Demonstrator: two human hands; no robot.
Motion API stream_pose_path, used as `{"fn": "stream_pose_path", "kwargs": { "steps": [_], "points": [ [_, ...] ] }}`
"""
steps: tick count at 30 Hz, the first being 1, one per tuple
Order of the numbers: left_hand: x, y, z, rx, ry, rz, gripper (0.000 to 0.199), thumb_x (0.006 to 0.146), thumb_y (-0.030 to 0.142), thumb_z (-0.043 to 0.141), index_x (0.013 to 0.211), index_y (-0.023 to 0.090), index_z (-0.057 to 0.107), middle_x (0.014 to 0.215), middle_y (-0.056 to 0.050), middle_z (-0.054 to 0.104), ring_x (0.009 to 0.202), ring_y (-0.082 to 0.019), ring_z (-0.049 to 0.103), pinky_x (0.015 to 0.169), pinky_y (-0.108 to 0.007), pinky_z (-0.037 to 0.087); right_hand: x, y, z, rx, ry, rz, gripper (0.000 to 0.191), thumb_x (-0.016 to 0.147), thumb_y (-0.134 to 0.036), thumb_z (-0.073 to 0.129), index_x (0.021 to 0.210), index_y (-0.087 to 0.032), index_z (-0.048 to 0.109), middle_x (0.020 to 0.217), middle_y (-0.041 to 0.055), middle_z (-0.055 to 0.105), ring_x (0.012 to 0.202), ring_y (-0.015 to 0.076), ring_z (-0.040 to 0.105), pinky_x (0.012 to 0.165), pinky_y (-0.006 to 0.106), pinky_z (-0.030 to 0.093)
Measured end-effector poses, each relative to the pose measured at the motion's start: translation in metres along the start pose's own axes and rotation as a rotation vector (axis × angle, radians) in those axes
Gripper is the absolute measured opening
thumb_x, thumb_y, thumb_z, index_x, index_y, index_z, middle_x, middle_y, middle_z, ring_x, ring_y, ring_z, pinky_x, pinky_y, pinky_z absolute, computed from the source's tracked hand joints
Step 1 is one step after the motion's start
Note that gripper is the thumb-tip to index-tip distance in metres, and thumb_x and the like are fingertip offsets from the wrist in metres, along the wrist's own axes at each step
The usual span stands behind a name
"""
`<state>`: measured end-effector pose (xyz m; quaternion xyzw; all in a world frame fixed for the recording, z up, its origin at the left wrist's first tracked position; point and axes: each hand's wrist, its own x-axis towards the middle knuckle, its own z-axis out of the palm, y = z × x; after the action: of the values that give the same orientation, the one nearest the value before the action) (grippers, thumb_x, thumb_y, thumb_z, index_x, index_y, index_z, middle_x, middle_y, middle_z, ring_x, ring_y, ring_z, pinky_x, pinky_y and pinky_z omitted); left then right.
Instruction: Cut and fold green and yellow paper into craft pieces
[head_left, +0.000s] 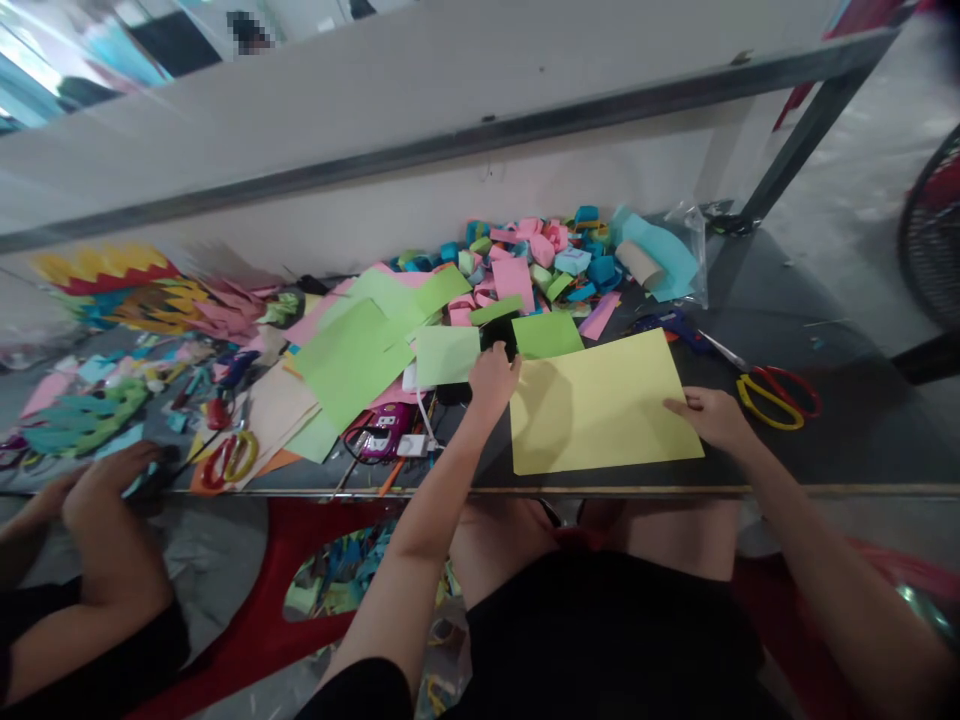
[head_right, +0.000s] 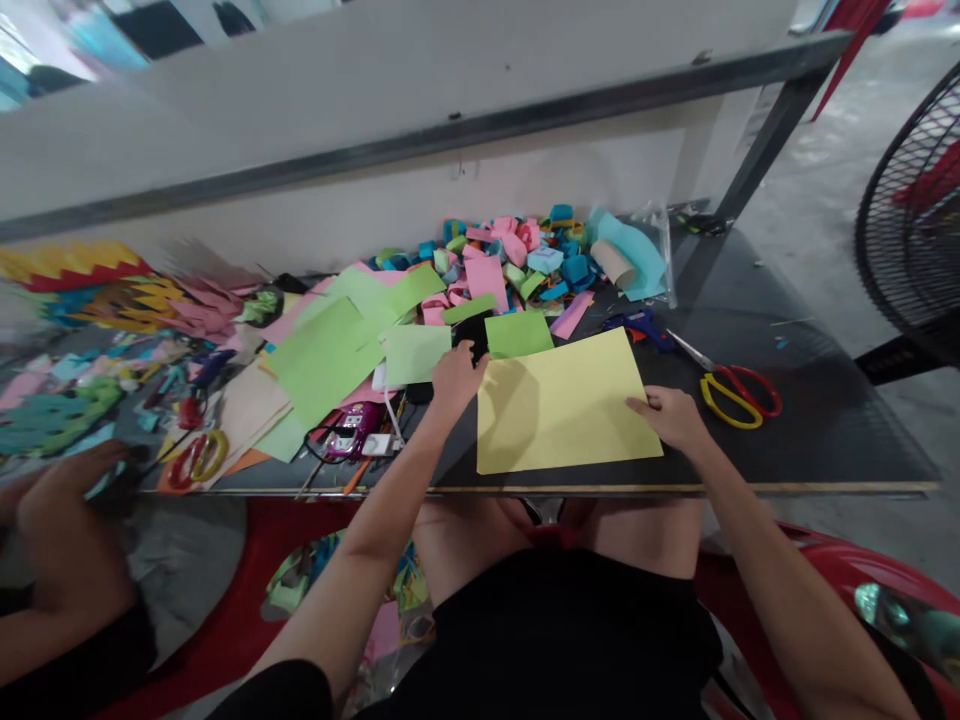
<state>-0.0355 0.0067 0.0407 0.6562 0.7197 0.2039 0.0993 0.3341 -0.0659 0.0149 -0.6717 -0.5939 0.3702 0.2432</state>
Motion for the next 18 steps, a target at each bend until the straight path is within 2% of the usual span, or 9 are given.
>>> {"fn": "stream_pose_path", "kwargs": {
  "steps": [2,4,7,9,11,14,18],
  "points": [
    [0.027,0.008,0.007,0.014,0.004,0.052,0.052,0.093,0.039,0.064,0.135,0.008,0.058,0.125,-0.028,0.069,0.127,-0.041,0.062,0.108,-0.051,0.049,-0.002,0.006,-0.002,0.034,0.058,0.003,0.037,0.077,-0.050,0.069,0.092,-0.019,0.079,0.095,0.0097,0.082,0.091,0.0353,0.078,0.072,0.040,0.060],
    [0.049,0.016,0.013,0.083,-0.051,0.077,0.065,0.093,0.045,0.064,0.142,0.005,0.053,0.145,-0.029,0.057,0.142,-0.040,0.049,0.117,-0.050,0.041,-0.004,0.013,-0.008,0.045,0.136,0.022,0.037,0.077,-0.048,0.070,0.095,-0.017,0.080,0.091,0.0096,0.082,0.086,0.0335,0.078,0.068,0.038,0.059],
    [0.071,0.021,0.019,0.177,-0.269,0.072,0.084,0.084,0.057,0.072,0.150,0.011,0.047,0.166,-0.024,0.034,0.155,-0.040,0.031,0.124,-0.051,0.032,-0.009,0.024,-0.025,0.047,0.263,0.082,0.039,0.077,-0.044,0.072,0.098,-0.013,0.080,0.089,0.0105,0.081,0.084,0.0317,0.077,0.064,0.033,0.057],
    [0.083,0.019,0.020,0.206,-0.354,0.091,0.094,0.074,0.061,0.080,0.149,0.014,0.049,0.168,-0.022,0.029,0.156,-0.041,0.027,0.125,-0.051,0.029,-0.012,0.030,-0.039,0.089,0.333,0.154,0.038,0.075,-0.040,0.074,0.099,-0.011,0.080,0.089,0.0106,0.081,0.083,0.0302,0.076,0.064,0.032,0.056],
    [0.093,0.014,0.021,0.198,-0.334,0.122,0.094,0.066,0.058,0.087,0.143,0.012,0.055,0.161,-0.024,0.039,0.152,-0.041,0.034,0.124,-0.049,0.031,-0.017,0.035,-0.050,0.166,0.401,0.221,0.034,0.074,-0.035,0.075,0.097,-0.012,0.081,0.087,0.0090,0.081,0.079,0.0274,0.075,0.065,0.032,0.057],
    [0.106,0.006,0.022,0.103,-0.249,0.133,0.082,0.065,0.045,0.092,0.131,0.009,0.061,0.143,-0.024,0.055,0.142,-0.039,0.046,0.120,-0.045,0.035,-0.026,0.038,-0.061,0.275,0.466,0.276,0.023,0.071,-0.028,0.077,0.090,-0.015,0.081,0.081,0.0062,0.080,0.071,0.0225,0.072,0.066,0.030,0.058],
    [0.109,-0.001,0.029,-0.068,-0.077,0.160,0.075,0.068,0.030,0.091,0.132,0.010,0.058,0.141,-0.021,0.057,0.140,-0.036,0.048,0.118,-0.045,0.038,-0.031,0.039,-0.057,0.378,0.519,0.300,0.017,0.068,-0.026,0.078,0.082,-0.017,0.080,0.077,0.0053,0.079,0.063,0.0196,0.069,0.065,0.030,0.058]
  ]
}}
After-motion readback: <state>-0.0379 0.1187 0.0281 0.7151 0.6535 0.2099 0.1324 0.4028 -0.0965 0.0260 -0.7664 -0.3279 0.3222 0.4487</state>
